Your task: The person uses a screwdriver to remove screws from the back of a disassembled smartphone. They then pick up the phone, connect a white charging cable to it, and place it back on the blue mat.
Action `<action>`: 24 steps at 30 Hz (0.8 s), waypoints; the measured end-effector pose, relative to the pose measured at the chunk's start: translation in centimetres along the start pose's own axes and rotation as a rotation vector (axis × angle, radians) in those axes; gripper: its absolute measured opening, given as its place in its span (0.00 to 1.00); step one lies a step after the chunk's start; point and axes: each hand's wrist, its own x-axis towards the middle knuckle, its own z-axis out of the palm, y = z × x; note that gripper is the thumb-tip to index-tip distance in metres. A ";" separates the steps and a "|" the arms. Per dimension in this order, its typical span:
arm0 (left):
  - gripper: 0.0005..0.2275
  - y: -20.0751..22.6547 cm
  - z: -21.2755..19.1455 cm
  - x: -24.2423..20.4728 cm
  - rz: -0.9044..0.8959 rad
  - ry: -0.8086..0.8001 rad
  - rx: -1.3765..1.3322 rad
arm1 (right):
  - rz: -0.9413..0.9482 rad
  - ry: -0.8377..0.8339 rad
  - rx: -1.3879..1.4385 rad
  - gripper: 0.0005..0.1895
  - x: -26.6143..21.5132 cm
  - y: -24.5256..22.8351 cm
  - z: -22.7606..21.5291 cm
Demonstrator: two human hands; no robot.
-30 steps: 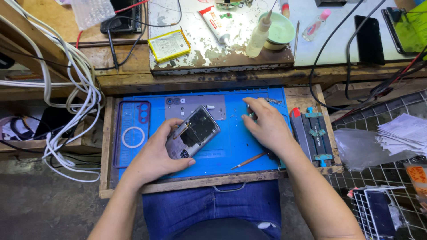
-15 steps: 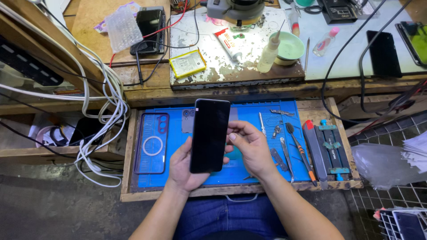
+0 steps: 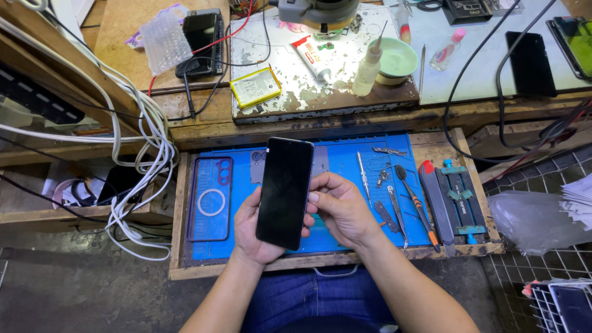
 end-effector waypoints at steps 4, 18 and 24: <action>0.33 -0.2 -0.1 -0.1 0.006 -0.006 0.005 | -0.002 -0.016 0.006 0.05 -0.2 -0.1 0.4; 0.33 -1.0 0.5 -0.1 0.102 -0.043 0.158 | 0.022 -0.059 0.198 0.07 -0.3 1.4 -1.9; 0.33 -1.2 0.8 -0.1 0.105 -0.057 0.189 | 0.025 -0.119 0.257 0.06 -0.3 1.4 -2.1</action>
